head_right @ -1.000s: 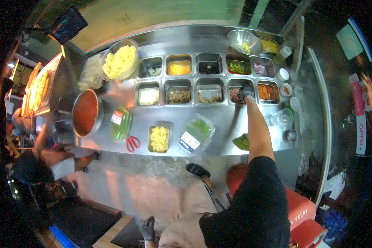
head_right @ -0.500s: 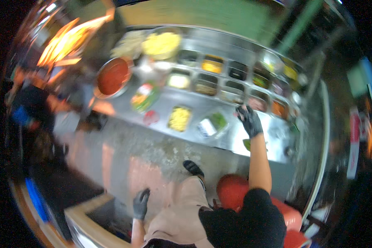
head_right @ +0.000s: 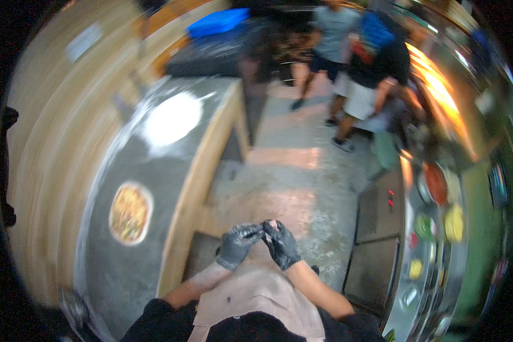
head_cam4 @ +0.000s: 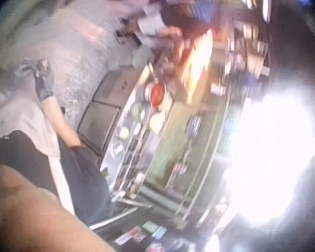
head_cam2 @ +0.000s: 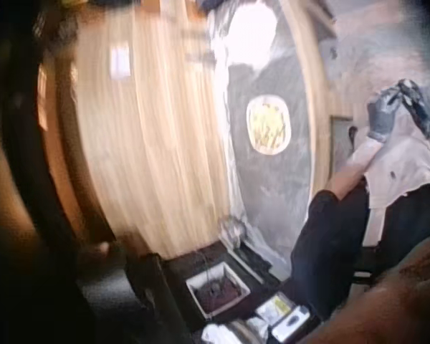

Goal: The person retrieves a container of shredded cheese from a refrigerator, then spreads tomato sauce and cheese onto a pizza base. They add sliced olives, green peppers, red onions, mushrooms, and ham to the pizza.

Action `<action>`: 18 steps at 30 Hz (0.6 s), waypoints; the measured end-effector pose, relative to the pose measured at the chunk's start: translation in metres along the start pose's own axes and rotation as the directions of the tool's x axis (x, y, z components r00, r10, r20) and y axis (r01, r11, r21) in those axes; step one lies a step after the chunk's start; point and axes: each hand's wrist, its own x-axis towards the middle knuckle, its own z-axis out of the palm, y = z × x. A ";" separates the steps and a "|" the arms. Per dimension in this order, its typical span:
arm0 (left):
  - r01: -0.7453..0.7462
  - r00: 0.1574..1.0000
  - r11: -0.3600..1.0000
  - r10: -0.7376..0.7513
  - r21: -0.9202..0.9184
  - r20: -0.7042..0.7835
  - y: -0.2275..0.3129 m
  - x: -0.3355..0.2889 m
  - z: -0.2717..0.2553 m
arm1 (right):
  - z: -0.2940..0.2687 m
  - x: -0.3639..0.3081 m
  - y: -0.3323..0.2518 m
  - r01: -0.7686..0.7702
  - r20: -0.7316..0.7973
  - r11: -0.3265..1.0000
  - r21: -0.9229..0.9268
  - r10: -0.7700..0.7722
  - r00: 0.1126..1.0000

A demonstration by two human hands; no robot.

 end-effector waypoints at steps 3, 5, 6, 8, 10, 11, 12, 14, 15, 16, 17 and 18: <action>0.142 0.958 0.980 -0.101 0.138 -0.268 -0.065 -0.033 -0.138 | 0.161 0.056 -0.027 -0.575 0.393 0.603 0.553 0.420 0.818; 0.313 0.860 0.950 -0.291 -0.016 -0.419 -0.092 -0.053 -0.207 | 0.247 0.084 -0.046 -0.722 0.561 0.513 0.464 0.460 0.688; 0.368 0.790 0.911 -0.412 -0.187 -0.453 -0.106 -0.060 -0.236 | 0.284 0.097 -0.052 -0.755 0.590 0.532 0.383 0.488 0.643; 0.436 0.661 0.882 -0.450 -0.182 -0.600 -0.130 -0.081 -0.298 | 0.355 0.110 -0.059 -0.793 0.638 0.528 0.305 0.505 0.581; 0.416 0.496 0.829 -0.552 -0.375 -0.670 -0.161 -0.102 -0.342 | 0.408 0.117 -0.046 -0.833 0.718 0.461 0.307 0.462 0.520; 0.477 0.481 0.809 -0.568 -0.345 -0.668 -0.174 -0.113 -0.362 | 0.434 0.116 -0.039 -0.851 0.734 0.434 0.297 0.466 0.494; 0.536 0.469 0.784 -0.584 -0.312 -0.662 -0.187 -0.124 -0.379 | 0.455 0.116 -0.031 -0.870 0.726 0.421 0.255 0.511 0.460; 0.636 0.513 0.749 -0.590 -0.186 -0.624 -0.207 -0.139 -0.398 | 0.483 0.111 -0.017 -0.744 0.719 0.665 0.057 0.490 0.493; 0.664 0.568 0.743 -0.576 -0.086 -0.588 -0.217 -0.141 -0.405 | 0.496 0.110 -0.013 -0.725 0.742 0.686 0.053 0.460 0.489; 0.697 0.605 0.717 -0.599 -0.016 -0.525 -0.226 -0.144 -0.410 | 0.503 0.111 -0.010 -0.840 0.715 0.539 0.055 0.566 0.410; 0.714 0.623 0.698 -0.598 0.054 -0.504 -0.232 -0.146 -0.412 | 0.506 0.111 -0.009 -0.930 0.677 0.356 0.085 0.665 0.316; 0.713 0.596 0.701 -0.619 -0.019 -0.511 -0.238 -0.147 -0.413 | 0.509 0.112 -0.008 -0.936 0.695 0.331 0.116 0.646 0.315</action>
